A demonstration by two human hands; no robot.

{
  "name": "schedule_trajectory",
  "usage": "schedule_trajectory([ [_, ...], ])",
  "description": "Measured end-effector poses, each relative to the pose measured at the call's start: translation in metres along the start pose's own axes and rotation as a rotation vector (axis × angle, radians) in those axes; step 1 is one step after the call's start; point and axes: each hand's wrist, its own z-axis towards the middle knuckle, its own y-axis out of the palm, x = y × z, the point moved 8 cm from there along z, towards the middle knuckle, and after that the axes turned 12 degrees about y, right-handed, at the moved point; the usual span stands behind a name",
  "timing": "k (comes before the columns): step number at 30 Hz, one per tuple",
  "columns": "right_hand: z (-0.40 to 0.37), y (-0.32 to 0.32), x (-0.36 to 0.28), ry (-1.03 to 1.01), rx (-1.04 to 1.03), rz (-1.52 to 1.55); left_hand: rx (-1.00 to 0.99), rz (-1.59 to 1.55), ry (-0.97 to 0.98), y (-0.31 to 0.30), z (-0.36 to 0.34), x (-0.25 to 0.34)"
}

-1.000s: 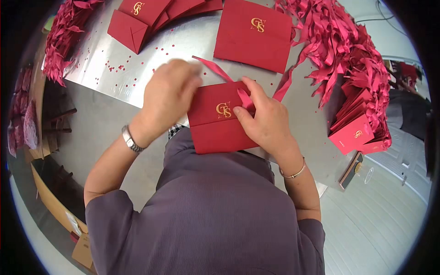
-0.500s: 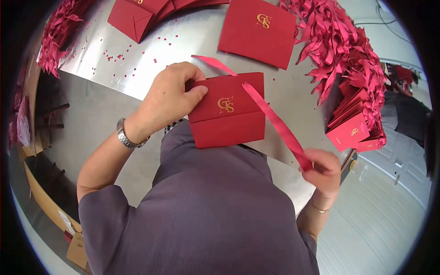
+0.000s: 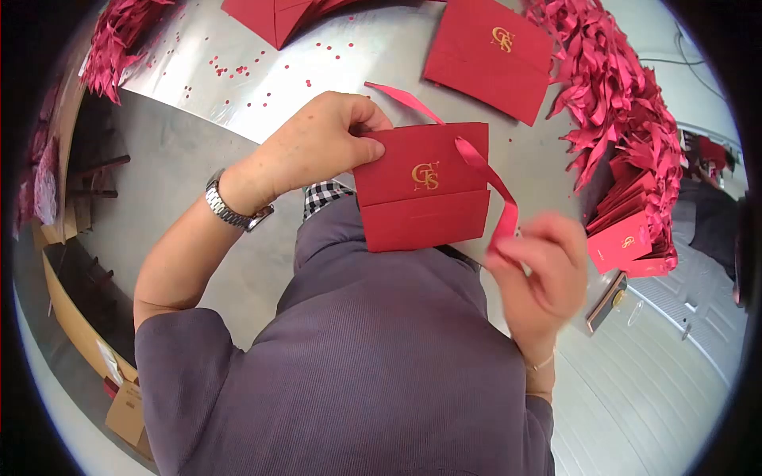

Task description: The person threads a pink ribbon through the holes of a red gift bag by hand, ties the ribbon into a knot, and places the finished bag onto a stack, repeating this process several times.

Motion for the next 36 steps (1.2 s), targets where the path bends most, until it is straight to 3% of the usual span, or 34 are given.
schedule_trajectory([
  [2, 0.023, 0.038, 0.000, -0.052, -0.115, 0.109, -0.007, -0.020, -0.021, -0.001, -0.001, -0.001],
  [4, 0.028, 0.084, 0.032, 0.432, -0.364, 0.346, -0.080, -0.007, -0.084, 0.002, -0.003, -0.004],
  [11, 0.037, 0.116, 0.047, 0.431, -0.262, 0.299, -0.069, -0.144, -0.062, -0.001, -0.012, -0.013],
  [16, 0.047, 0.118, 0.027, 0.195, -0.252, 0.184, 0.007, -0.195, -0.088, -0.005, -0.016, -0.022],
  [23, 0.056, 0.122, 0.009, 0.051, -0.220, 0.038, 0.024, -0.049, -0.009, -0.006, -0.018, -0.021],
  [25, 0.058, 0.125, 0.005, -0.014, -0.223, -0.045, 0.066, -0.066, 0.085, -0.005, -0.020, -0.017],
  [28, 0.061, 0.129, 0.005, 0.048, -0.244, -0.113, 0.153, 0.039, 0.173, -0.005, -0.024, -0.011],
  [32, 0.064, 0.132, 0.002, 0.060, -0.270, -0.187, 0.213, 0.115, 0.201, -0.003, -0.027, -0.003],
  [34, 0.063, 0.136, -0.009, -0.055, -0.262, -0.414, 0.298, 0.251, 0.378, -0.003, -0.030, 0.009],
  [36, 0.060, 0.142, -0.018, -0.106, -0.280, -0.545, 0.317, 0.266, 0.419, 0.001, -0.029, 0.012],
])
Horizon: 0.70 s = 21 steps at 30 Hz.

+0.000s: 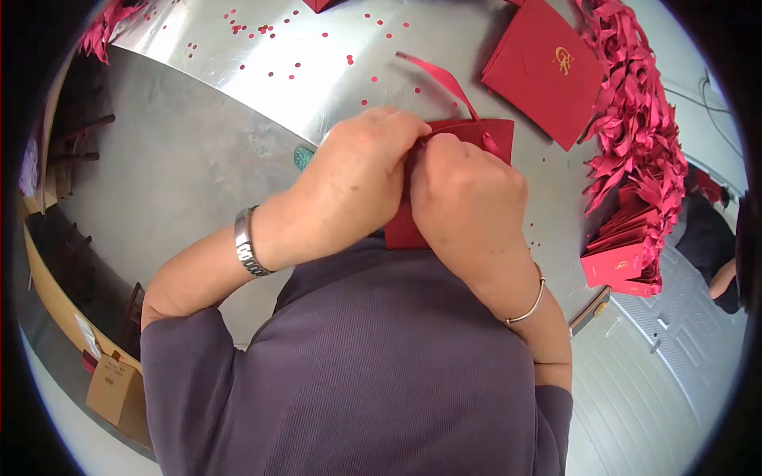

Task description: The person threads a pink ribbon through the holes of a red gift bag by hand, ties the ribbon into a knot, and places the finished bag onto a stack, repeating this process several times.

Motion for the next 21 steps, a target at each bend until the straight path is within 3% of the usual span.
schedule_trajectory([
  [1, -0.001, 0.002, -0.005, -0.035, -0.012, -0.137, 0.021, 0.012, 0.043, 0.000, 0.001, 0.004],
  [5, 0.007, -0.002, -0.008, -0.104, 0.072, -0.096, 0.091, 0.055, 0.040, 0.001, -0.002, 0.003],
  [8, 0.019, 0.007, 0.017, 0.046, -0.026, 0.271, 0.129, 0.118, 0.028, -0.002, -0.003, 0.001],
  [11, 0.008, 0.008, 0.010, -0.013, 0.063, 0.185, 0.157, 0.110, -0.035, -0.006, -0.007, 0.001],
  [13, 0.001, 0.008, 0.000, -0.096, 0.127, 0.030, 0.087, 0.005, -0.190, -0.004, -0.011, -0.009],
  [15, 0.001, 0.008, 0.004, -0.082, 0.086, 0.114, 0.081, -0.034, -0.191, -0.003, -0.012, -0.012],
  [17, 0.014, 0.015, 0.027, 0.173, -0.133, 0.575, 0.077, -0.072, -0.193, -0.004, -0.012, -0.013],
  [18, 0.013, 0.018, 0.031, 0.191, -0.145, 0.611, 0.065, -0.135, -0.239, -0.002, -0.013, -0.016],
  [20, 0.004, 0.010, 0.021, 0.035, 0.010, 0.386, 0.056, -0.198, -0.282, 0.000, -0.014, -0.018],
  [21, 0.000, 0.005, 0.021, -0.014, 0.111, 0.282, 0.099, -0.211, -0.201, -0.004, -0.011, -0.012],
])
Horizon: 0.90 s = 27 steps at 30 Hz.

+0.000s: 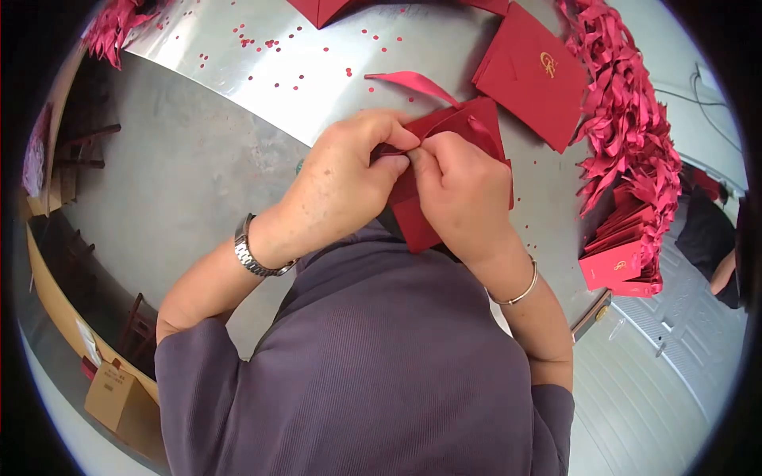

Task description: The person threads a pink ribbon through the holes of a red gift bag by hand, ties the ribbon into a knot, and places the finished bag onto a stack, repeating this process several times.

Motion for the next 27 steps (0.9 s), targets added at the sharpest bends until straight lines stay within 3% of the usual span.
schedule_trajectory([
  [4, 0.000, -0.018, -0.001, -0.018, 0.089, 0.073, 0.021, 0.032, 0.112, -0.004, 0.005, 0.013],
  [6, 0.000, -0.010, 0.003, 0.028, -0.055, 0.129, -0.019, 0.049, 0.128, 0.000, 0.007, 0.015],
  [8, -0.004, -0.007, 0.007, -0.018, -0.065, 0.129, -0.062, 0.064, 0.143, 0.000, 0.012, 0.019],
  [10, -0.008, -0.009, 0.011, 0.026, -0.042, 0.197, -0.171, -0.174, -0.117, 0.001, 0.017, 0.005],
  [11, -0.009, -0.009, 0.012, 0.028, -0.041, 0.199, -0.173, -0.035, 0.031, 0.000, 0.024, 0.011],
  [12, -0.010, -0.010, 0.013, 0.031, -0.026, 0.217, -0.174, -0.034, 0.029, 0.000, 0.030, 0.008],
  [14, -0.013, -0.010, 0.015, 0.030, -0.011, 0.237, -0.466, 0.127, 0.178, 0.017, 0.038, 0.014],
  [21, -0.015, -0.012, 0.022, 0.034, 0.018, 0.296, -0.750, 0.205, 0.143, 0.033, 0.057, 0.024],
  [25, -0.020, -0.024, 0.021, 0.123, 0.018, 0.221, -0.660, 0.312, 0.381, 0.034, 0.060, 0.026],
  [27, -0.028, -0.038, 0.013, -0.031, 0.060, 0.008, -0.631, 0.400, 0.394, 0.033, 0.059, 0.027],
])
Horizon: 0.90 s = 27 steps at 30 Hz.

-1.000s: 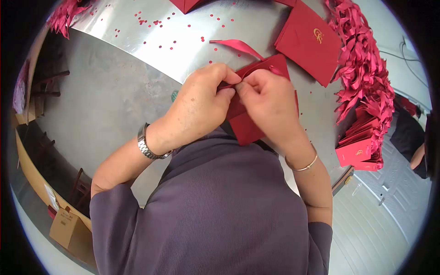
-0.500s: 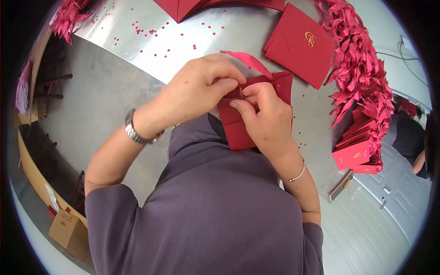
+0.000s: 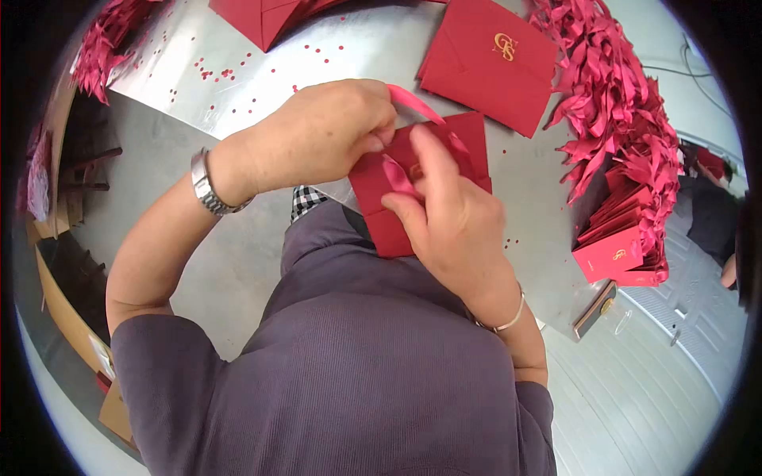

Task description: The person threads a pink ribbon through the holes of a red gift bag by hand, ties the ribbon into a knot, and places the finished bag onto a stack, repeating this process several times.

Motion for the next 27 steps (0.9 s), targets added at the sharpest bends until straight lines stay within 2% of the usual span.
schedule_trajectory([
  [2, -0.011, -0.006, -0.002, -0.135, -0.005, -0.186, 0.020, 0.169, -0.029, -0.001, -0.001, -0.004],
  [6, -0.027, 0.004, 0.025, -0.159, 0.030, -0.097, -0.021, 0.171, -0.030, 0.003, 0.001, -0.006],
  [8, -0.034, 0.001, 0.030, -0.186, 0.171, -0.052, -0.045, 0.181, -0.056, 0.005, 0.001, -0.009],
  [12, -0.043, -0.011, 0.016, -0.255, 0.291, -0.084, -0.091, 0.202, -0.072, 0.008, 0.002, -0.011],
  [14, -0.049, -0.008, 0.043, 0.047, 0.305, 0.017, -0.063, 0.181, -0.064, 0.006, 0.001, -0.012],
  [15, -0.050, 0.002, 0.058, 0.197, 0.151, 0.059, -0.064, 0.177, -0.061, 0.006, 0.001, -0.013],
  [17, -0.050, 0.010, 0.066, 0.222, 0.087, 0.090, -0.038, 0.127, -0.088, 0.003, -0.001, -0.016],
  [20, -0.050, 0.016, 0.071, 0.264, 0.003, 0.121, 0.194, 0.430, -0.122, -0.033, -0.007, -0.032],
  [21, -0.049, 0.017, 0.072, 0.272, -0.019, 0.113, 0.260, 0.399, -0.229, -0.047, -0.011, -0.043],
  [26, -0.048, 0.016, 0.071, 0.216, 0.002, 0.075, 0.392, 0.491, -0.305, -0.051, -0.013, -0.050],
  [27, -0.048, 0.016, 0.069, 0.184, -0.002, 0.017, 0.490, 0.529, -0.305, -0.057, -0.017, -0.053],
])
